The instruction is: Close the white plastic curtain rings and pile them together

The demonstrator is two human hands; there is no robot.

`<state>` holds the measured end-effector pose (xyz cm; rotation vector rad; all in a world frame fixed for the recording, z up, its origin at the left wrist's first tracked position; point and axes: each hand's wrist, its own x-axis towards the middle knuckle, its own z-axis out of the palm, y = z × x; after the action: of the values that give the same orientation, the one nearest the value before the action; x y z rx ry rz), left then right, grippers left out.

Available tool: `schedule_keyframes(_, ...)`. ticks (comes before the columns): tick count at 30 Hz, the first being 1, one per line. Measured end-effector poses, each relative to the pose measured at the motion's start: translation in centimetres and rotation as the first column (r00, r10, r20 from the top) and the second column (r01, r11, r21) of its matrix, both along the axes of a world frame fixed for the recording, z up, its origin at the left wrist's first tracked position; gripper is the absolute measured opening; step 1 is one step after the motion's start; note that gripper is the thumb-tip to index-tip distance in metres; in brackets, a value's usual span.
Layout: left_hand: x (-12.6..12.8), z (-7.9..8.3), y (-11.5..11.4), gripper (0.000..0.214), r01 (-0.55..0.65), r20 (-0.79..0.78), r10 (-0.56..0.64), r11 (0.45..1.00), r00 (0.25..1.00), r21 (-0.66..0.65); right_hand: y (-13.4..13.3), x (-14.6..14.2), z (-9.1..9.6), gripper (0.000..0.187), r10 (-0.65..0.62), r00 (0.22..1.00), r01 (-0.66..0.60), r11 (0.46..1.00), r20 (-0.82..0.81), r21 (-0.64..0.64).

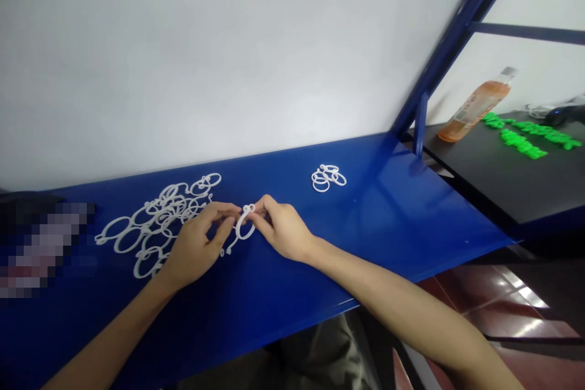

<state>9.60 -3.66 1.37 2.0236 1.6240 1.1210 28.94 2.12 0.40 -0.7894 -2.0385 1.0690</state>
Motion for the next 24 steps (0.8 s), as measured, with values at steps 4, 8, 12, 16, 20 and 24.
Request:
schedule_keyframes(4, -0.2, 0.5, -0.1, 0.021, 0.067, -0.046, -0.064, 0.996, 0.997, 0.063, 0.0, 0.5, -0.2, 0.012, 0.033, 0.993, -0.056, 0.976, 0.114, 0.209)
schedule_keyframes(8, -0.2, 0.7, -0.1, 0.020, 0.048, -0.046, -0.045, 0.997, 0.998, 0.058, -0.2, 0.6, 0.2, 0.016, 0.153, 0.986, -0.163, 0.960, 0.063, 0.226)
schedule_keyframes(12, -0.5, 0.7, 0.0, 0.024, 0.017, -0.039, -0.013, 0.995, 0.999, 0.100, -0.6, 0.3, 0.7, 0.017, 0.102, 0.994, -0.103, 0.993, -0.030, -0.051)
schedule_keyframes(16, -0.5, 0.6, 0.0, 0.027, 0.020, -0.028, -0.015, 0.984, 0.999, 0.175, -0.9, 0.3, 1.0, 0.021, 0.102, 0.994, -0.109, 0.974, -0.046, -0.199)
schedule_keyframes(20, -0.2, 0.4, -0.2, 0.022, 0.093, -0.008, -0.093, 0.976, 0.996, 0.195, -0.9, 1.0, 1.4, 0.018, 0.135, 0.990, -0.141, 0.982, -0.050, -0.125)
schedule_keyframes(24, 0.1, 0.1, -0.4, 0.021, 0.154, -0.018, -0.153, 0.968, 0.988, 0.200, -1.0, 1.5, 1.5, 0.012, 0.198, 0.980, -0.198, 0.980, -0.030, 0.010)
